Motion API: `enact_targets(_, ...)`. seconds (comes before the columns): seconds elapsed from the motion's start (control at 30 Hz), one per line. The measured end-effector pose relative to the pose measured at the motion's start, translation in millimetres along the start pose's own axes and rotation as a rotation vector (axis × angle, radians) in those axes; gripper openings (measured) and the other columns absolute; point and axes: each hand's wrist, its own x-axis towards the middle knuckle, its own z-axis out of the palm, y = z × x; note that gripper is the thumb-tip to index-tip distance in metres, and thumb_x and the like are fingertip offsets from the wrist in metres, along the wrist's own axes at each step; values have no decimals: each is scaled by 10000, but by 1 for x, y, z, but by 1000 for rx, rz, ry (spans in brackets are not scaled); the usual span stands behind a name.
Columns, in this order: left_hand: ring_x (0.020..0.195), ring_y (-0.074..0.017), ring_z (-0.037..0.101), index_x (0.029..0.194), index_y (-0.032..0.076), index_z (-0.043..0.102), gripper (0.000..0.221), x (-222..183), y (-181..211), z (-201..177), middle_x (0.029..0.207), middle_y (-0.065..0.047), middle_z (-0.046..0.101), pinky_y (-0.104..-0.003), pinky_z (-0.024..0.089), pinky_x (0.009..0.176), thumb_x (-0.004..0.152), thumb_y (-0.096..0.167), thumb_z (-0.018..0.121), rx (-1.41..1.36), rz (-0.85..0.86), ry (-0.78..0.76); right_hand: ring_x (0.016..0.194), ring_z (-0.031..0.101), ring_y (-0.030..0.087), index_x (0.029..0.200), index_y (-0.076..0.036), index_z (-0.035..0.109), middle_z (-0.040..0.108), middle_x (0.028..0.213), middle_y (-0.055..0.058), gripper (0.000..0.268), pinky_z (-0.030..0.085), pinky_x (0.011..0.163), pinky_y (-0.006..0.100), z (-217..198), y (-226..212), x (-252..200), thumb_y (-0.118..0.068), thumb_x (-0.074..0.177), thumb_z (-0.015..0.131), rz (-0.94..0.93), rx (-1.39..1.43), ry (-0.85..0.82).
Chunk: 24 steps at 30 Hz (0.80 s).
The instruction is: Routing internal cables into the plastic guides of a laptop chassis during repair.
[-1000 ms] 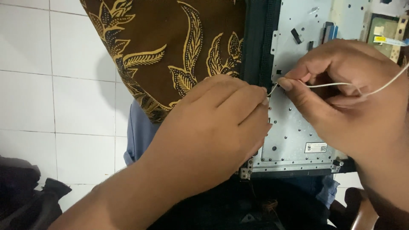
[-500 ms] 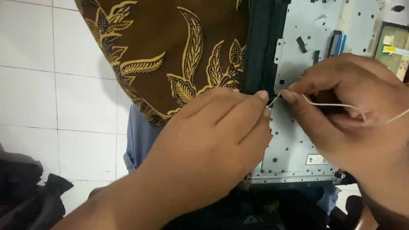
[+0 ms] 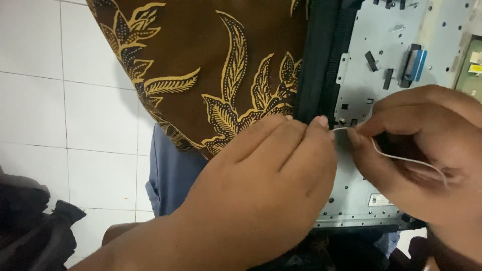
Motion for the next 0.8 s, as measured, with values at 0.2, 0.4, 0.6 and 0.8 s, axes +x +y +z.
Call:
enact_targets(0.2,963,-256,654,1241,-81,751,281,1,5,-2,1079,-89,682,-356,579,1016,1098,36,540,79,-28,-80,829,669,237,1079,-1,722,661,1035,182,198,543,746,340,-7,-8,8,-59,893,760,24,7,-58)
enact_targets(0.4,997,-229,712,1197,-61,778,217,-2,7,2,1131,-105,735,-341,615,1017,1116,63,620,66,-52,-39,912,691,244,1080,-16,746,672,1043,172,161,554,835,361,-5,-15,9,-37,923,721,60,7,-80)
enact_targets(0.6,966,-193,698,1107,-3,792,87,0,11,5,1054,-55,715,-296,634,1034,1122,40,718,110,-117,14,923,687,247,1035,-28,733,688,981,128,105,549,853,376,-2,-17,10,-43,932,720,109,-32,-84)
enact_targets(0.8,928,-188,696,1038,10,750,93,-2,11,6,950,-35,669,-299,644,1016,1130,25,744,104,-161,54,932,680,247,1011,-30,733,701,964,117,94,542,825,388,-2,-17,8,-86,949,689,158,-99,-118)
